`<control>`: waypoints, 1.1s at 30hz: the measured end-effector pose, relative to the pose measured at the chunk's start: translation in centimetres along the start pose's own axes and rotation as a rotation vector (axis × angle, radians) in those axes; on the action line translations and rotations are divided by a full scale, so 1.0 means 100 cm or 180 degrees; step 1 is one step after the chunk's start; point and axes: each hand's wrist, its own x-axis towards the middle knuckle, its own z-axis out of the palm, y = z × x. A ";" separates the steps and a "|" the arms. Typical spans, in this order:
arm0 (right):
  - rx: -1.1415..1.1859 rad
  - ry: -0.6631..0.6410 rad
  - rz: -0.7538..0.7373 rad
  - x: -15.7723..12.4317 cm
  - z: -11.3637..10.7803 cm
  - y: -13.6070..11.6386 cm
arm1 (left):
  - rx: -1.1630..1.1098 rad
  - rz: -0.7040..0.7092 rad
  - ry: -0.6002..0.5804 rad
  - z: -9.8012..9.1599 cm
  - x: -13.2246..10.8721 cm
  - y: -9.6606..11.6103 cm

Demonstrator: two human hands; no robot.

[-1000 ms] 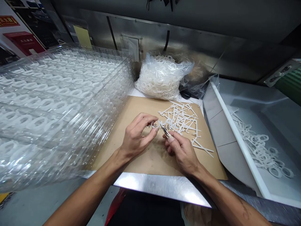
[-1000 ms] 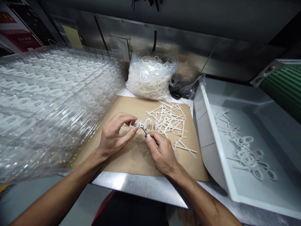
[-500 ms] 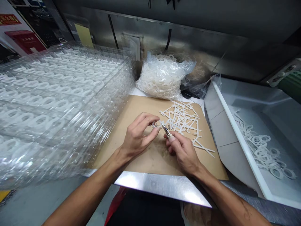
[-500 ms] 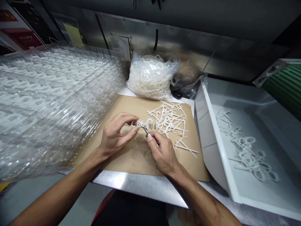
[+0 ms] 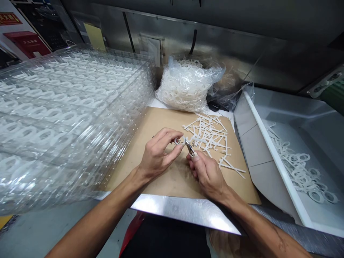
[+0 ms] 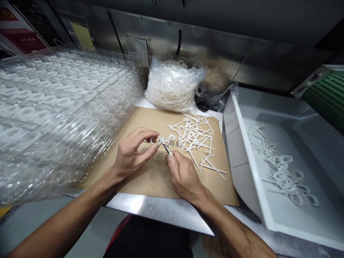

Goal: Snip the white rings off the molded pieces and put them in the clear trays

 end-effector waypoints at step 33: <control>0.0035 0.0017 -0.0127 0.000 0.005 -0.003 | -0.0202 -0.0050 0.0341 -0.004 -0.002 -0.005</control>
